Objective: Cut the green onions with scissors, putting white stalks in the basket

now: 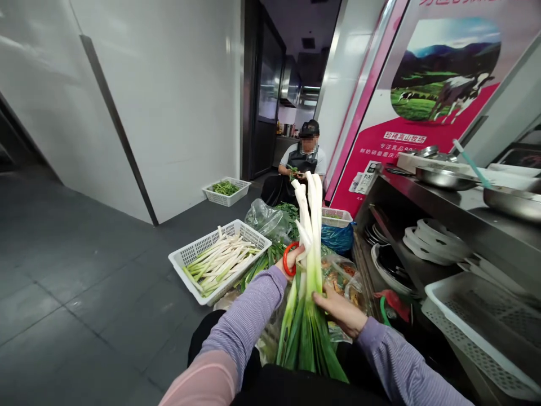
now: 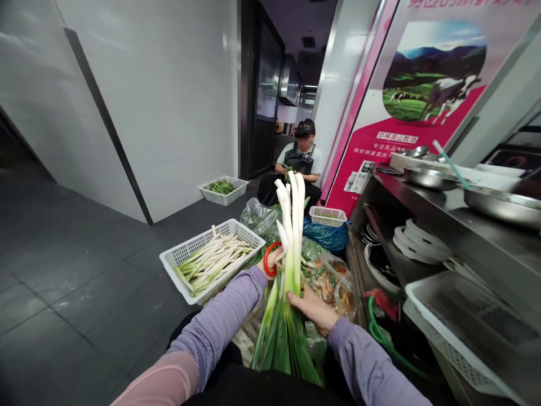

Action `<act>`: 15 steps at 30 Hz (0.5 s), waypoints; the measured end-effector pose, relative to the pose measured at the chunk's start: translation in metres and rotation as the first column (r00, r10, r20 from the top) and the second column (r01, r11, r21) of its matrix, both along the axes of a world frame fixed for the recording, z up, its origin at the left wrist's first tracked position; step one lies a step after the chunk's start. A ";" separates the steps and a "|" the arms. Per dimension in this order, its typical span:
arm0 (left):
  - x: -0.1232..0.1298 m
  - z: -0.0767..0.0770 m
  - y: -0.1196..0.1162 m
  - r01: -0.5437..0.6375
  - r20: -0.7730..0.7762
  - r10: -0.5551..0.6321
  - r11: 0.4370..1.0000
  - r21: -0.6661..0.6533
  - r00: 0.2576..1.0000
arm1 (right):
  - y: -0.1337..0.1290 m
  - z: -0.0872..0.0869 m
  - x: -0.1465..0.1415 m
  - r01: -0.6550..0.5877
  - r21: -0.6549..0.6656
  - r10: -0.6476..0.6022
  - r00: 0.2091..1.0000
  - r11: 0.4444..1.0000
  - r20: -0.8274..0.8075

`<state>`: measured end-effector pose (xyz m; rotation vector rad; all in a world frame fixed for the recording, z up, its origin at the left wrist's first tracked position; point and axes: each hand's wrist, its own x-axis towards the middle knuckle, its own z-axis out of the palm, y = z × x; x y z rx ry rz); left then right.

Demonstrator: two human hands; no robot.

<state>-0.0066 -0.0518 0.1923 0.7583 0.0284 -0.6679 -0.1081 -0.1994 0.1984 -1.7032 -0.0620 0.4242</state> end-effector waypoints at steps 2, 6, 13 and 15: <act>-0.001 -0.007 -0.012 0.047 0.016 -0.047 0.999 0.000 0.999 | -0.008 0.020 0.015 0.167 0.040 -0.167 0.986 0.985 -0.012; -0.007 -0.009 -0.044 0.108 0.087 -0.106 0.994 -0.018 0.991 | -0.020 0.075 0.064 0.293 0.210 -0.323 0.938 0.933 0.124; -0.027 0.027 -0.064 -0.010 0.267 -0.004 0.999 0.049 0.964 | -0.061 0.115 0.098 0.287 0.254 -0.323 0.940 0.924 0.112; -0.033 0.035 -0.066 -0.033 0.362 0.018 0.999 0.034 0.932 | -0.069 0.115 0.093 0.227 0.265 -0.278 0.945 0.937 0.173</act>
